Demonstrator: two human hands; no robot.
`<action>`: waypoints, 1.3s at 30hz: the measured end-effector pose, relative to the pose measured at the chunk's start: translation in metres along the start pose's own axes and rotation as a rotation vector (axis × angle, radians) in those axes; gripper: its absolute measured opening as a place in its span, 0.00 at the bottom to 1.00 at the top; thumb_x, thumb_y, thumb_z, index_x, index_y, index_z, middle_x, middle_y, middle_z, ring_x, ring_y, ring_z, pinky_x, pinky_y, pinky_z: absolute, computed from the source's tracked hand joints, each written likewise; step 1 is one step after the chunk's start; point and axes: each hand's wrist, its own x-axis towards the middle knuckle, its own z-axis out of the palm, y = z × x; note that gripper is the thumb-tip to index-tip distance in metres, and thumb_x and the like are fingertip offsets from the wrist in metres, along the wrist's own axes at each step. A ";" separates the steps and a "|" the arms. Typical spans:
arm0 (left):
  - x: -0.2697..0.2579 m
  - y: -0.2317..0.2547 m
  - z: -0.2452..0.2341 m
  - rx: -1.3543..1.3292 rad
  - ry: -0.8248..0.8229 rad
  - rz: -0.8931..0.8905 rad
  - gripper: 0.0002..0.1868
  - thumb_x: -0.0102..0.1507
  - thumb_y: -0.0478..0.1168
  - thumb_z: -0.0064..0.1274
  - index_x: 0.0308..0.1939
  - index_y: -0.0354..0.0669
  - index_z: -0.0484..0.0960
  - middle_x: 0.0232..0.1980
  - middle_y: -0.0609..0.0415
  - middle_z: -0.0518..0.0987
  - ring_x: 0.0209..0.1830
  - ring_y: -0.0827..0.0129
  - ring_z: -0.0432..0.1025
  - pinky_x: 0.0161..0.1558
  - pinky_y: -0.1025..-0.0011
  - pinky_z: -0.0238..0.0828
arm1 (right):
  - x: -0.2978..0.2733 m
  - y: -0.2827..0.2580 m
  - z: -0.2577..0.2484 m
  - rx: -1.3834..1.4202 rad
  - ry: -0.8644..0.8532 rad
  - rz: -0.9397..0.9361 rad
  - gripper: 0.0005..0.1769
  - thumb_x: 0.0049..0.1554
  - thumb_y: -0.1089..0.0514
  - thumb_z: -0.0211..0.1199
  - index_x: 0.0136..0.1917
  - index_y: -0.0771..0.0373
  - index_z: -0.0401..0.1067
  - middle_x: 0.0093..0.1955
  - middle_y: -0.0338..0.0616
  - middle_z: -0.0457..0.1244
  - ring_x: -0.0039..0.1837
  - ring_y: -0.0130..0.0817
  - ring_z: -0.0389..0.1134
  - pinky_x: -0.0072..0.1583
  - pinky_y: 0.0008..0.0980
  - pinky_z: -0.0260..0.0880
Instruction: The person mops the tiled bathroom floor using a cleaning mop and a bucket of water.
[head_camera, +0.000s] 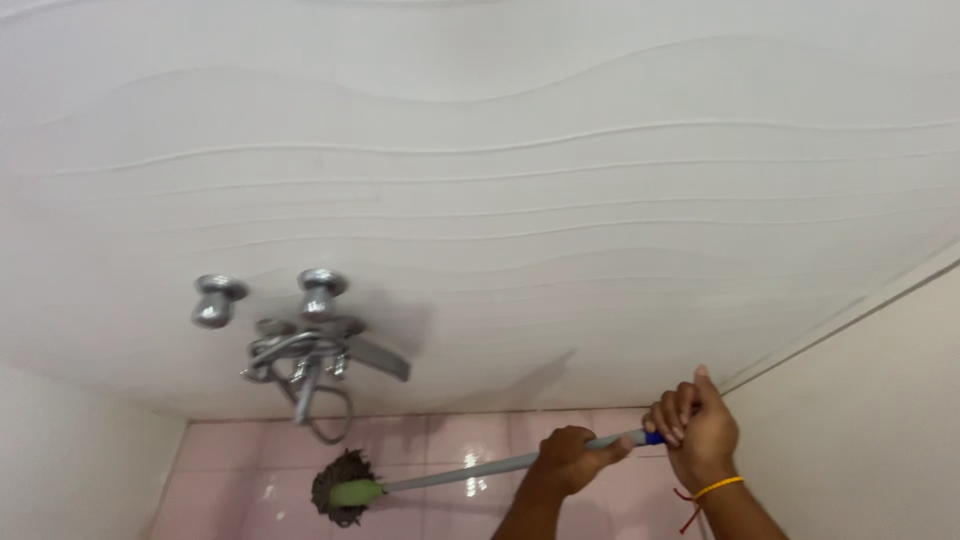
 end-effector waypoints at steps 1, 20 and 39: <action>-0.010 -0.017 -0.012 -0.047 -0.025 -0.099 0.45 0.53 0.82 0.50 0.28 0.37 0.81 0.29 0.44 0.80 0.33 0.57 0.76 0.42 0.57 0.73 | -0.006 0.016 0.014 -0.043 0.019 0.047 0.37 0.70 0.39 0.37 0.23 0.57 0.46 0.20 0.41 0.41 0.25 0.35 0.41 0.39 0.39 0.54; -0.186 -0.259 -0.202 -0.198 0.514 -0.196 0.38 0.56 0.74 0.54 0.34 0.38 0.72 0.49 0.42 0.75 0.53 0.53 0.70 0.61 0.43 0.61 | -0.119 0.176 0.301 -0.244 -0.475 0.225 0.36 0.64 0.32 0.38 0.27 0.61 0.57 0.38 0.62 0.69 0.50 0.42 0.74 0.59 0.41 0.72; -0.215 -0.230 -0.181 -0.412 0.703 -0.048 0.34 0.59 0.69 0.55 0.25 0.37 0.81 0.22 0.55 0.74 0.29 0.68 0.68 0.52 0.52 0.64 | -0.135 0.195 0.265 -0.064 -0.758 0.104 0.31 0.61 0.48 0.49 0.20 0.59 0.48 0.19 0.43 0.46 0.29 0.39 0.50 0.46 0.41 0.60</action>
